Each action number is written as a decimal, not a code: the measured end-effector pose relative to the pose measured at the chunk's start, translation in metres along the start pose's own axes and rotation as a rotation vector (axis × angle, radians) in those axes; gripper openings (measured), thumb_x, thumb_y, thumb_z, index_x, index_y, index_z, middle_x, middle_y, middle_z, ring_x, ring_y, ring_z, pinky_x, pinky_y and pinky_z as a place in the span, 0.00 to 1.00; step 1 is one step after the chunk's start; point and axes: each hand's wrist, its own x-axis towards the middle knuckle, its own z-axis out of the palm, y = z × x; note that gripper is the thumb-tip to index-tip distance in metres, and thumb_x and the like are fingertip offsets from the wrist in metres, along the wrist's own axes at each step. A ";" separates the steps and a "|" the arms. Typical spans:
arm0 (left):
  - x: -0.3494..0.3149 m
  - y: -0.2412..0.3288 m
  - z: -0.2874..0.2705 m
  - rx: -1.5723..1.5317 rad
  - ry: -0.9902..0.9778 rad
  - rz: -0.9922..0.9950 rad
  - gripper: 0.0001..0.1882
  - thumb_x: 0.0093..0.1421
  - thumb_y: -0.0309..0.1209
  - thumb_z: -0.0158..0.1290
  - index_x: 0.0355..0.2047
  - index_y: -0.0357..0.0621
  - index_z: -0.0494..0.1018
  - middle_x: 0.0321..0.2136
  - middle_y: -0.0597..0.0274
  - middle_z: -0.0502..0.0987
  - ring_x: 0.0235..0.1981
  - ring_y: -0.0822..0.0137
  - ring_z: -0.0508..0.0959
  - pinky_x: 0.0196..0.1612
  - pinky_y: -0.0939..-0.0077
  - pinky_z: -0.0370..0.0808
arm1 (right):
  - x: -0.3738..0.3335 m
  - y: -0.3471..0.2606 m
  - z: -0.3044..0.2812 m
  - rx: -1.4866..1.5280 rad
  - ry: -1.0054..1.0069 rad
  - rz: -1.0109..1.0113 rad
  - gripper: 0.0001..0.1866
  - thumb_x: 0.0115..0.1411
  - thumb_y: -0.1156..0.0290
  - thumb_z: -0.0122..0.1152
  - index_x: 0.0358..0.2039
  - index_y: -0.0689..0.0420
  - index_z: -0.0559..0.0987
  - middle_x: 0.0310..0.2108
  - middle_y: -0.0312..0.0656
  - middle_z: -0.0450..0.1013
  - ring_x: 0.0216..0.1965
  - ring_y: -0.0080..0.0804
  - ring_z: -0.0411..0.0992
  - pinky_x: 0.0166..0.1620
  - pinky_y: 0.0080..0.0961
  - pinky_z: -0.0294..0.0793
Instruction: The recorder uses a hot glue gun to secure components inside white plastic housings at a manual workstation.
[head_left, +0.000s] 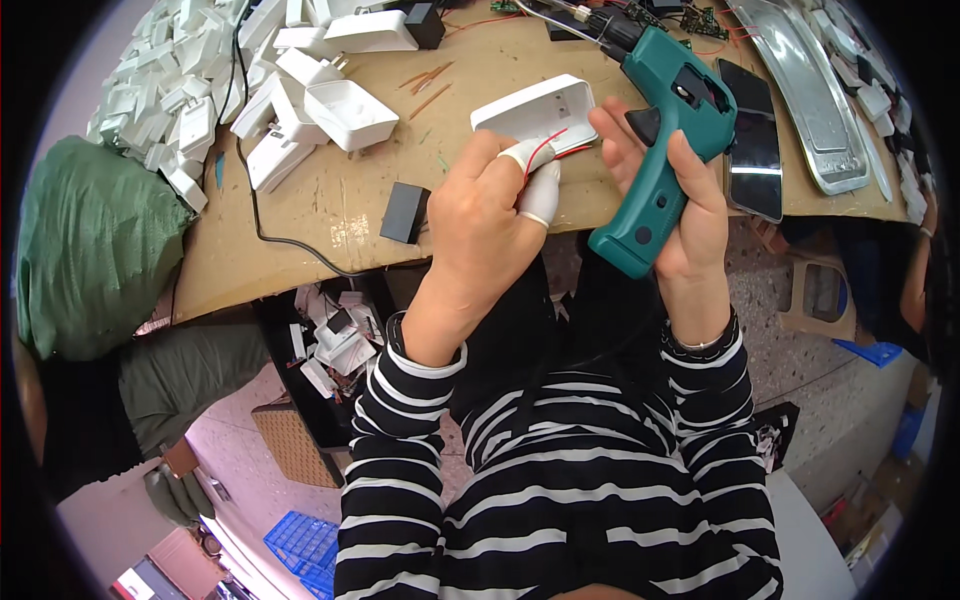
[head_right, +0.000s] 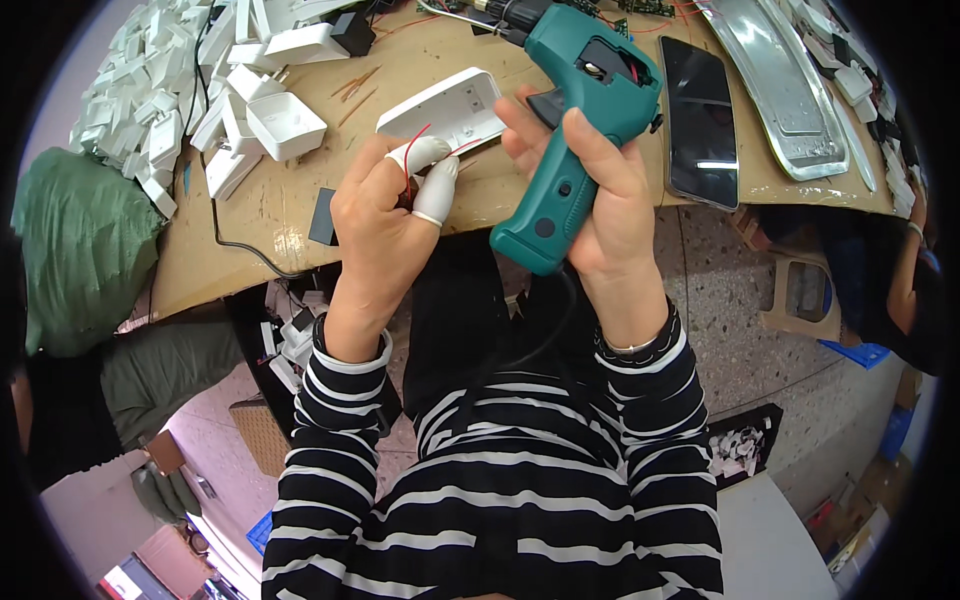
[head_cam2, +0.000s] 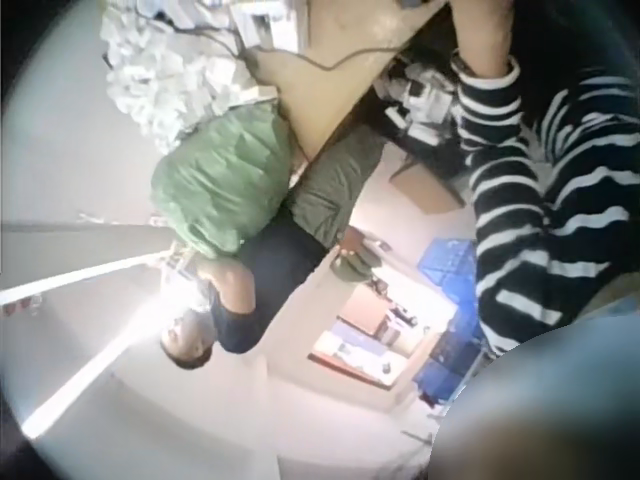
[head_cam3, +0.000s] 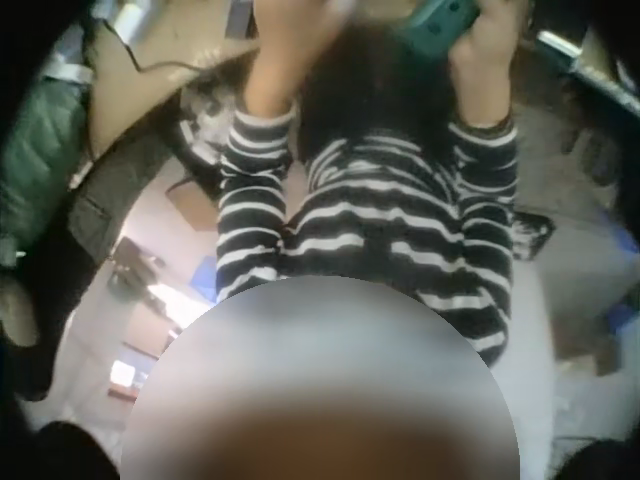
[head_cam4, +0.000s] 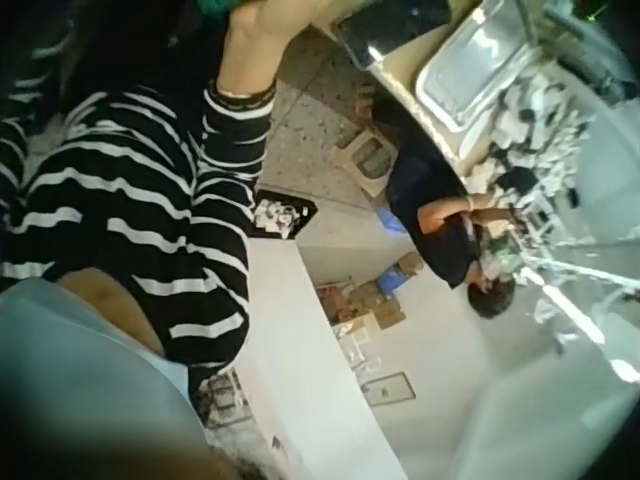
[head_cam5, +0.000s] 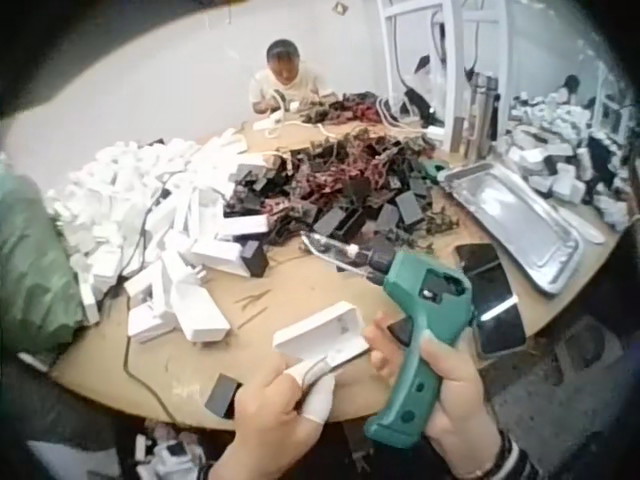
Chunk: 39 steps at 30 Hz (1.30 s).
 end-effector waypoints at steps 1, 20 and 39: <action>-0.001 -0.001 0.003 -0.006 0.021 -0.009 0.07 0.47 0.21 0.58 0.29 0.37 0.75 0.24 0.60 0.72 0.16 0.71 0.67 0.19 0.79 0.63 | 0.001 0.002 0.001 0.001 0.007 0.003 0.29 0.60 0.70 0.50 0.57 0.67 0.52 0.55 0.61 0.55 0.56 0.51 0.59 0.53 0.33 0.70; -0.002 -0.010 0.011 0.308 0.107 0.145 0.08 0.40 0.23 0.57 0.24 0.41 0.73 0.25 0.64 0.71 0.24 0.66 0.70 0.29 0.73 0.59 | -0.051 -0.019 -0.008 -0.458 0.001 -0.231 0.33 0.57 0.67 0.54 0.58 0.64 0.52 0.52 0.62 0.60 0.46 0.44 0.70 0.44 0.30 0.75; 0.004 -0.011 -0.003 0.115 0.070 0.086 0.09 0.41 0.25 0.58 0.26 0.47 0.76 0.27 0.68 0.73 0.27 0.69 0.70 0.36 0.72 0.56 | -0.093 -0.020 -0.012 -0.429 0.080 -0.212 0.37 0.54 0.66 0.59 0.58 0.65 0.52 0.51 0.64 0.61 0.39 0.39 0.74 0.37 0.25 0.78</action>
